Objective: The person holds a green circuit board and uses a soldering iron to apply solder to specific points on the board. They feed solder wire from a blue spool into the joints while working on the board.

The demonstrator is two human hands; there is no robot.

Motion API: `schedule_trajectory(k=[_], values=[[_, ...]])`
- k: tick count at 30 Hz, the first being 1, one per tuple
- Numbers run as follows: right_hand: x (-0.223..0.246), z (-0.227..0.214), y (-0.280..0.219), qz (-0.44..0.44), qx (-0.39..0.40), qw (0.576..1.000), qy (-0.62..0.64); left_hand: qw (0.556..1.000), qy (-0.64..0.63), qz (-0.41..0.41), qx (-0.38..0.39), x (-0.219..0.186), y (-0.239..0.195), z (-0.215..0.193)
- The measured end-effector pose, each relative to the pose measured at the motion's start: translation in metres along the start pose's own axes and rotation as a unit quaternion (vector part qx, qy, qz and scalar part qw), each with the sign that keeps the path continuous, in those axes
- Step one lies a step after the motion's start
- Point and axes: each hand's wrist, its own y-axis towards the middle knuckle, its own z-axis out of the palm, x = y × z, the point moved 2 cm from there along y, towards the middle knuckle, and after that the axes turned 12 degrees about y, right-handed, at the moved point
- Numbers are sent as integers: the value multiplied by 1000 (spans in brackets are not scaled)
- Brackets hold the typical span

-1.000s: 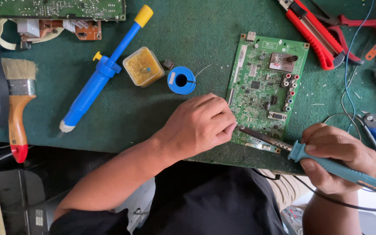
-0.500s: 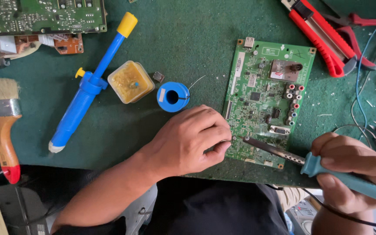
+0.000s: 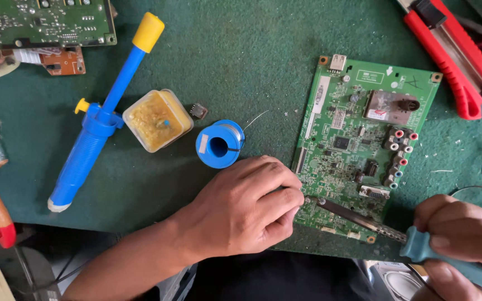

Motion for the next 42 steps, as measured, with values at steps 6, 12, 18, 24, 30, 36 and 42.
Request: schedule_trajectory(k=[6, 12, 18, 24, 30, 36, 42], values=[[-1, 4, -2, 4, 22, 1000, 14, 1000, -15, -12, 12, 0, 2, 1], [9, 36, 3, 61, -157, 985, 35, 999, -16, -22, 27, 0, 3, 1], [22, 54, 12, 86, -223, 971, 28, 999, -6, -29, 35, 0, 4, 2], [15, 48, 11, 73, -210, 974, 33, 999, -5, -35, 35, -2, 6, 1], [11, 42, 10, 66, -167, 982, 60, 999, 6, -32, 39, -2, 5, 2], [15, 45, 11, 79, -210, 973, 47, 997, 26, -33, 57, -3, 5, 2], [7, 24, 8, 59, -109, 991, 53, 997, 39, -29, 66, -3, 4, 2]])
